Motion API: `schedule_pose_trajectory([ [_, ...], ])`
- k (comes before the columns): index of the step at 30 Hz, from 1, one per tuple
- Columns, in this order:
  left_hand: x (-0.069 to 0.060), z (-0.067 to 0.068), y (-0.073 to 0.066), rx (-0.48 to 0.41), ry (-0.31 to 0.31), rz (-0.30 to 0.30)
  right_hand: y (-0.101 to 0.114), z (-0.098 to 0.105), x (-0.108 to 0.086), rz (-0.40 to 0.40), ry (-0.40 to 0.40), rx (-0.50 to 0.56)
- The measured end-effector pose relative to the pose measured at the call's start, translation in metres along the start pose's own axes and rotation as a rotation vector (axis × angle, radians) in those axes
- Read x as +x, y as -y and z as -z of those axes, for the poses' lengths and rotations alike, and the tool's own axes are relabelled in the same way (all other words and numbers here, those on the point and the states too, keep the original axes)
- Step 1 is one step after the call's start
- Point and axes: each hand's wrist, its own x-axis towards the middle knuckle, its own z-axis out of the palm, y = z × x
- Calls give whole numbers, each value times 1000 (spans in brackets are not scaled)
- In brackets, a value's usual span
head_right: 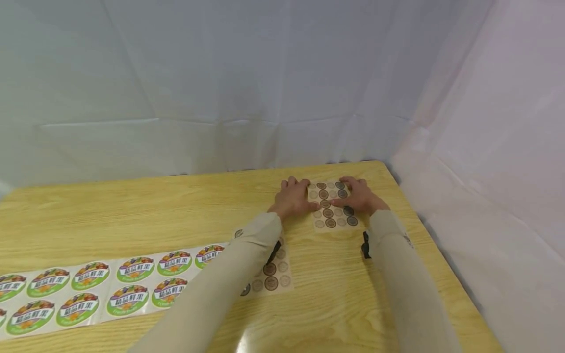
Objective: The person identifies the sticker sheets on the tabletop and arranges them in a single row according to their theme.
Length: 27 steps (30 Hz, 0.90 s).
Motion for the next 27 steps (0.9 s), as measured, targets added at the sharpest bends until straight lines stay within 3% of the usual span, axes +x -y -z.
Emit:
schedule_pose_trajectory([
  [9, 0, -2, -4, 18, -14, 15, 5, 3, 2, -10, 5, -43],
  [20, -2, -6, -7, 55, -39, 31, 8, 4, 5, 47, 46, -89],
  [27, 2, -10, -10, 60, -38, 37, 4, 2, 5, 94, -2, -111],
])
